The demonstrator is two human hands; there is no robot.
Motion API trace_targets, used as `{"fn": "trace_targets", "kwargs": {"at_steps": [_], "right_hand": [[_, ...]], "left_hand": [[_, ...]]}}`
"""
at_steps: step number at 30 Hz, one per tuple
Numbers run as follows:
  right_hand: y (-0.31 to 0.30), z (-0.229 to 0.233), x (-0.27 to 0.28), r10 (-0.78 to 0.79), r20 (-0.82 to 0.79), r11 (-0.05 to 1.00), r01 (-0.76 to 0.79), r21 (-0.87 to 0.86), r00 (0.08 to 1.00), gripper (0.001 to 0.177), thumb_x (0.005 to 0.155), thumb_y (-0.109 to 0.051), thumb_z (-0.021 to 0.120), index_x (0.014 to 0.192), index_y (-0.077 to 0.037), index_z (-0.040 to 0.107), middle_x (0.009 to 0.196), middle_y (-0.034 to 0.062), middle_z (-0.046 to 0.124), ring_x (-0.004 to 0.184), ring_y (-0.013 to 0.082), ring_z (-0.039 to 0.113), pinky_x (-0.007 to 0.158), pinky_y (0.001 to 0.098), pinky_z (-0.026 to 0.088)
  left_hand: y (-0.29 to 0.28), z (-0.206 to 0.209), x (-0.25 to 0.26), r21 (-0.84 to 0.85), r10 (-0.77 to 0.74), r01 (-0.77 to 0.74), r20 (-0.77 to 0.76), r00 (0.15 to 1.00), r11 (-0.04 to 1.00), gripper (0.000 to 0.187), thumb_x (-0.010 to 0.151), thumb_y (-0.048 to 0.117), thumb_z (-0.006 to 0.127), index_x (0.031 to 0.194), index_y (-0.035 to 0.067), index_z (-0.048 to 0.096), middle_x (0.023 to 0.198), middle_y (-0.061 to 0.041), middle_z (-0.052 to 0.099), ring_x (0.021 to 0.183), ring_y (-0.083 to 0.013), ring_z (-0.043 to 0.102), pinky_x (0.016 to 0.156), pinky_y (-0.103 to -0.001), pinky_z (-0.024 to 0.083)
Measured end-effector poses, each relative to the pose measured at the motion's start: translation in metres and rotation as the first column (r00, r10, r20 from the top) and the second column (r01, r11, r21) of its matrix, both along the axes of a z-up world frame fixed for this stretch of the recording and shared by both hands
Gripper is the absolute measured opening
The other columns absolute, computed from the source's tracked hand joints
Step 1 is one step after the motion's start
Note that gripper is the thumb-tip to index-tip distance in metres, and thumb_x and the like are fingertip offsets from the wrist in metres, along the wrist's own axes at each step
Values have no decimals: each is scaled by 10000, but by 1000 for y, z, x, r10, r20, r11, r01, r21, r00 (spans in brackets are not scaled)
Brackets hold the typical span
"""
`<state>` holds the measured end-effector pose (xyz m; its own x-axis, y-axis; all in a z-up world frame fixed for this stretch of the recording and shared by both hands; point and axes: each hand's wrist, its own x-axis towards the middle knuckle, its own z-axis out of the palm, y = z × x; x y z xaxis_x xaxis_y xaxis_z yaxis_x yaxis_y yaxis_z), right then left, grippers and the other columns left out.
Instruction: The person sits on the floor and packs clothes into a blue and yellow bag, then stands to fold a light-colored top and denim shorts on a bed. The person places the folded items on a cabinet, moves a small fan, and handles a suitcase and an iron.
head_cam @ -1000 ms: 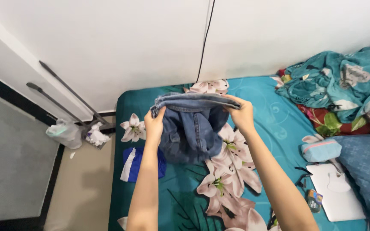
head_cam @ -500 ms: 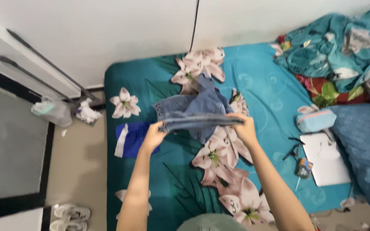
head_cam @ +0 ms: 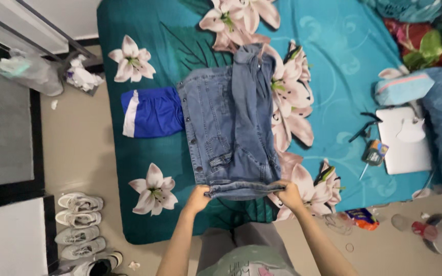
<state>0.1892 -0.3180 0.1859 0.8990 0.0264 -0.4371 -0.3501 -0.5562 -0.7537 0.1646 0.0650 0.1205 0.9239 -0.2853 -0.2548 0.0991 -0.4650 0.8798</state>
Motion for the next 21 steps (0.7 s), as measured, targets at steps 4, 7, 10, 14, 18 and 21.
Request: {"fn": "trace_targets", "kwargs": {"at_steps": [4, 7, 10, 14, 18, 21], "right_hand": [[4, -40, -44, 108, 162, 992, -96, -85, 981, 295, 647, 23, 702, 909, -57, 813, 898, 116, 763, 848, 282, 729, 788, 371, 568], [9, -73, -65, 228, 243, 966, -189, -176, 943, 361, 595, 50, 649, 900, -61, 807, 931, 120, 740, 911, 320, 697, 841, 390, 557], [13, -101, -101, 309, 268, 941, -252, -226, 913, 346, 569, 50, 671, 876, -48, 796, 936, 126, 709, 966, 338, 658, 889, 409, 532], [15, -130, -130, 325, 265, 931, -257, -260, 908, 389, 552, 73, 676, 902, -42, 802, 975, 122, 685, 1008, 336, 631, 910, 409, 521], [11, -149, -159, 329, 282, 925, -247, -289, 901, 407, 547, 89, 672, 912, -41, 799, 993, 123, 678, 1020, 332, 629, 911, 409, 522], [13, -167, -168, 341, 281, 917, -252, -310, 897, 400, 583, 56, 677, 945, -59, 804, 1046, 114, 684, 1052, 325, 628, 935, 400, 520]], "left_hand": [[-4, -7, -37, 287, -50, 11, 129, 990, 958, 264, 631, -36, 725, 861, 78, 786, 1085, -69, 746, 1174, -314, 618, 949, -403, 510], [-4, -17, -50, 448, -177, 118, 92, 980, 886, 217, 692, -15, 685, 844, 105, 782, 1133, -24, 730, 1278, -255, 575, 1035, -430, 486], [-8, -31, -76, 541, -240, 161, 78, 968, 825, 191, 745, 17, 661, 831, 120, 797, 1155, -38, 707, 1319, -255, 521, 1067, -529, 416], [-8, -53, -92, 541, -262, 164, 110, 959, 825, 201, 781, 82, 627, 864, 129, 804, 1175, -41, 693, 1361, -252, 477, 1089, -555, 374], [-10, -80, -119, 572, -340, 255, 45, 939, 779, 202, 829, 137, 609, 912, 140, 793, 1195, -25, 668, 1407, -234, 441, 1147, -525, 353], [-14, -107, -133, 617, -392, 401, -158, 906, 678, 262, 908, 134, 569, 1083, 155, 762, 1338, -14, 605, 1498, -220, 349, 1196, -574, 286]]}}
